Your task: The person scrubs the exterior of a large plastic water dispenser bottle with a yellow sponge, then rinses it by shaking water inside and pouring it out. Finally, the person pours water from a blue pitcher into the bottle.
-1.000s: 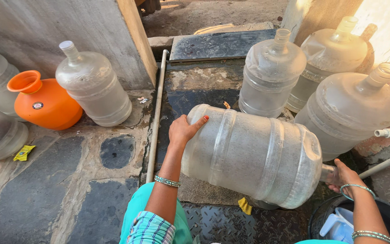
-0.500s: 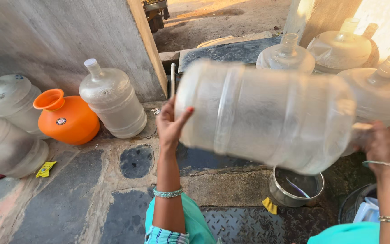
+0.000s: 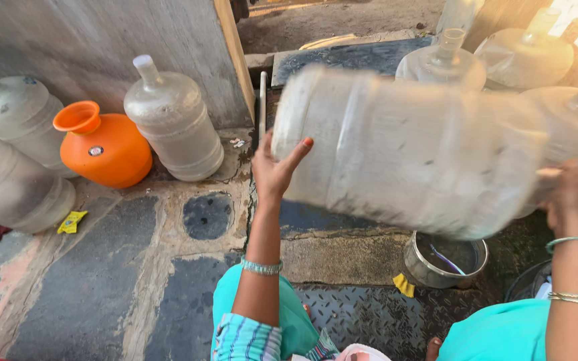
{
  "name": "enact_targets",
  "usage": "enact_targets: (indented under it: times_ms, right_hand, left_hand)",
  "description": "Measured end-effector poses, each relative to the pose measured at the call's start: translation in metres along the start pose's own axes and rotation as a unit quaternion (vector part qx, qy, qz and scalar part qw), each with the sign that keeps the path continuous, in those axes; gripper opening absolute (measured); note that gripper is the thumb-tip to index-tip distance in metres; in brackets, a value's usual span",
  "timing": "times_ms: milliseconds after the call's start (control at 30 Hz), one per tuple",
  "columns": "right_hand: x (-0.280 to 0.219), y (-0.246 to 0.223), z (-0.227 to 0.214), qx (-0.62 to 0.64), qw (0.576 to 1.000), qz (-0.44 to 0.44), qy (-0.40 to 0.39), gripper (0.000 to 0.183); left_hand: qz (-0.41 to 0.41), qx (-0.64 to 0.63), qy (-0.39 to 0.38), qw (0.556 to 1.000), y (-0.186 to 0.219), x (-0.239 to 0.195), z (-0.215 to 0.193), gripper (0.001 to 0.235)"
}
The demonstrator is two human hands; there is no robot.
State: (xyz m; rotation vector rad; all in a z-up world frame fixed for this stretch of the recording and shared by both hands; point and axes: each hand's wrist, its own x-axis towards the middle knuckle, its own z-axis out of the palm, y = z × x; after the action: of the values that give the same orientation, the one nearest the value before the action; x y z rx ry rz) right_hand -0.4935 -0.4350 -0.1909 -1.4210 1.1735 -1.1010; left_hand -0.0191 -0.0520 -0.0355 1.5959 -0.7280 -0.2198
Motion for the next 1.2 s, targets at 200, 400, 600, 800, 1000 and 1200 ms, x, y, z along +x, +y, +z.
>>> enact_targets:
  times_ms: [200,400,600,800,1000,1200]
  right_hand:
    - [-0.031,0.031,0.024,-0.256,0.915,0.271,-0.153,0.055]
    - [-0.016,-0.036,-0.012,0.226,0.964,-0.110,-0.088,0.060]
    - [-0.012,-0.049,0.020,0.277,0.945,-0.137,-0.107,0.062]
    - [-0.001,0.008,0.010,0.159,0.985,0.005,-0.069,0.064]
    - [-0.013,0.045,0.013,-0.157,0.940,0.286,-0.102,0.064]
    - [-0.029,-0.027,-0.006,0.158,0.984,-0.053,-0.066,0.047]
  left_hand:
    - [-0.244,0.222,-0.075,0.941,-0.070,0.016,0.003,0.094]
    - [0.146,-0.380,-0.084,0.910,0.014,0.012,-0.050,0.065]
    - [0.391,-0.221,-0.048,0.892,0.090,-0.049,-0.054,0.091]
    - [0.229,-0.146,-0.028,0.962,0.037,-0.016,-0.012,0.099]
    - [-0.198,0.250,-0.041,0.947,-0.074,0.019,0.027,0.109]
    - [0.056,-0.189,-0.041,0.980,-0.041,0.028,-0.007,0.106]
